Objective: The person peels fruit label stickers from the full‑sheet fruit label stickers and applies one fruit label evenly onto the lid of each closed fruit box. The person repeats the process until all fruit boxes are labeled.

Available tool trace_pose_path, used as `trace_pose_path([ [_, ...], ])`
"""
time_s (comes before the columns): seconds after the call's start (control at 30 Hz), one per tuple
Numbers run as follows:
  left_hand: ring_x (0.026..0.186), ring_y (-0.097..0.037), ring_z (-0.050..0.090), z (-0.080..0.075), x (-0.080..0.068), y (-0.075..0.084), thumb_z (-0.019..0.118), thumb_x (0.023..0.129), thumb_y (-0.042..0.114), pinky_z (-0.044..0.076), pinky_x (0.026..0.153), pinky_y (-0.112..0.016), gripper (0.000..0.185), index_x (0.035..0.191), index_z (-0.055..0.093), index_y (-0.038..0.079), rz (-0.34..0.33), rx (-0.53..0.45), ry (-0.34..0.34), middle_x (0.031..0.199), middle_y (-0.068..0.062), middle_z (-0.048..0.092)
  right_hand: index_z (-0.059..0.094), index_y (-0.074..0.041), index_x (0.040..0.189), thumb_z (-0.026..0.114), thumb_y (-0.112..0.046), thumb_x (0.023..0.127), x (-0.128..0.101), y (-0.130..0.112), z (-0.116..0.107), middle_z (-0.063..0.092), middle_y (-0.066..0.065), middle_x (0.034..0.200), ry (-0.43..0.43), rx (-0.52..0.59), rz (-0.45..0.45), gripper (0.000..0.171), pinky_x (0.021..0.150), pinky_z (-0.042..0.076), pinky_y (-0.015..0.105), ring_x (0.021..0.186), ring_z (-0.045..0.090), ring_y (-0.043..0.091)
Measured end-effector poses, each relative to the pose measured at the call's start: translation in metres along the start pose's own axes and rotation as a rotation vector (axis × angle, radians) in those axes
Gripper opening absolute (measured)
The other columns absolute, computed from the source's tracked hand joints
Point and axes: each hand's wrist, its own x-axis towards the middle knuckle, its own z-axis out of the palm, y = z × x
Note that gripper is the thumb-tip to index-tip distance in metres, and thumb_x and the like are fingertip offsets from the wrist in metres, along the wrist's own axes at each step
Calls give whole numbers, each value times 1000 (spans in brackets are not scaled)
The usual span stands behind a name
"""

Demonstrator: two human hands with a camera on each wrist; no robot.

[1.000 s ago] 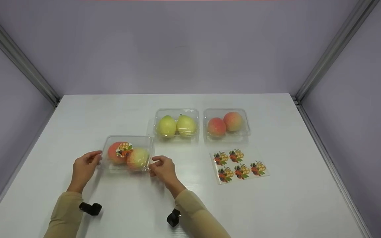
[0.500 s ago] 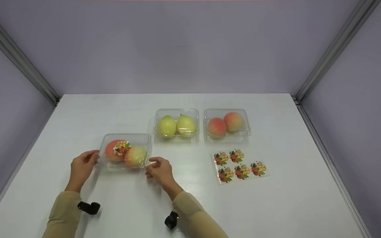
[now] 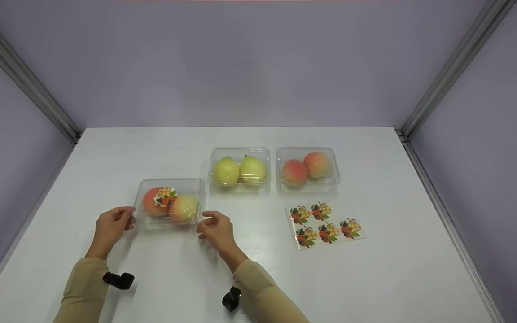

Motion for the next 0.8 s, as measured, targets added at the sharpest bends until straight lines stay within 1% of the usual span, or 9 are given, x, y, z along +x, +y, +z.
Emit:
trace_pose_path([
  [0.07, 57, 0, 53, 1, 2, 0, 52, 98, 16, 42, 55, -15, 29, 107, 67, -8, -1, 3, 18, 82, -18, 70, 55, 13, 121, 58, 1, 88, 0, 0, 0, 70, 26, 99, 2, 4, 0, 36, 71, 59, 30, 76, 69, 11],
  [0.13, 57, 0, 52, 3, 4, 1, 52, 98, 16, 41, 55, -15, 29, 107, 67, -7, -2, 8, 35, 80, -17, 70, 55, 13, 120, 57, 1, 88, 0, 1, -1, 70, 24, 97, 4, 8, 2, 34, 72, 59, 30, 76, 69, 11],
  [0.3, 55, 1, 52, 6, 10, 2, 51, 98, 14, 40, 54, -15, 28, 105, 68, -8, 25, 12, 71, 82, -20, 71, 56, 13, 116, 56, 1, 88, -3, 1, -3, 71, 11, 88, -8, 25, 11, 31, 74, 60, 31, 74, 68, 10],
  [0.37, 55, 1, 52, 8, 12, 3, 50, 98, 14, 40, 54, -15, 29, 106, 68, -8, 28, 10, 78, 84, -21, 71, 56, 14, 116, 56, 1, 88, -4, 1, -4, 71, 8, 86, -17, 28, 14, 30, 74, 60, 31, 73, 68, 10],
  [0.53, 58, 1, 53, 9, 20, 5, 48, 99, 15, 41, 56, -15, 30, 107, 67, -6, 8, 10, 79, 88, -21, 71, 55, 15, 116, 57, 1, 87, -7, 3, -7, 71, 11, 86, -27, 18, 23, 32, 73, 60, 32, 71, 68, 9],
  [0.8, 58, -1, 53, 11, 32, 9, 48, 98, 17, 41, 57, -15, 31, 106, 68, -5, -3, 20, 95, 87, -19, 71, 56, 16, 114, 58, -1, 86, -12, 7, -11, 72, 11, 86, -33, -2, 43, 32, 74, 60, 34, 70, 68, 9],
])
